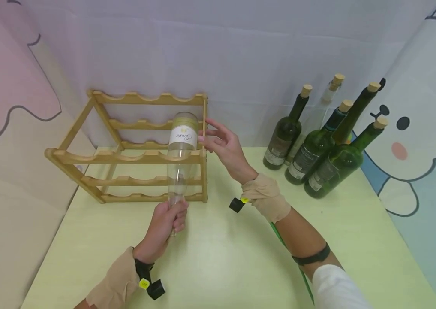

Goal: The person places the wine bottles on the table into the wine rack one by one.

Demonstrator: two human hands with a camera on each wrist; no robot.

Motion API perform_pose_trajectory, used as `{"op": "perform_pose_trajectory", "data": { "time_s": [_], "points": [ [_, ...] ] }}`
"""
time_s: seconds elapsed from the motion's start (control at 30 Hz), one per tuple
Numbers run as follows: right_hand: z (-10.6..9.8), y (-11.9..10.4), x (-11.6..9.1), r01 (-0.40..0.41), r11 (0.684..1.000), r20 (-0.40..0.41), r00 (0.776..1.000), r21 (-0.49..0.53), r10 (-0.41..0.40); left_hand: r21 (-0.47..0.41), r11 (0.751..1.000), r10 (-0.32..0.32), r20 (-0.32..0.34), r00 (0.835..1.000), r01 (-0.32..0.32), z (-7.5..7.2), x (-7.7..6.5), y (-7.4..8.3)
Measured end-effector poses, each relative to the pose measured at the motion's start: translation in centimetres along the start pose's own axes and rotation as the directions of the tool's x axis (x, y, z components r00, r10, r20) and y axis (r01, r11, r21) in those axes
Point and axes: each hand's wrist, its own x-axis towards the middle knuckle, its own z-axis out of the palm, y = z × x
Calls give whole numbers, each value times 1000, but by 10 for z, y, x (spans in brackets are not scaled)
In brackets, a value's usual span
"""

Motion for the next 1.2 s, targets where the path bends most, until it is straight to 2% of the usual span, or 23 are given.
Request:
{"op": "perform_pose_trajectory", "data": {
  "time_s": [0.47, 0.77, 1.0, 1.2],
  "points": [
    [2, 1, 0, -14, 1000, -1, 1000, 24, 14, 33, 999, 27, -3, 1000, -27, -3, 15, 4],
    [1, 2, 1, -5, 999, 3, 1000, 32, 5, 49, 999, 18, -7, 1000, -18, -4, 23, 8],
    [0, 3, 2, 10, 999, 11, 1000, 50, -10, 35, 999, 32, -17, 999, -32, -1, 27, 13],
    [0, 3, 0, 11, 999, 9, 1000, 48, -11, 1, 1000, 12, -33, 999, -12, 1, 30, 15]
  ]
}}
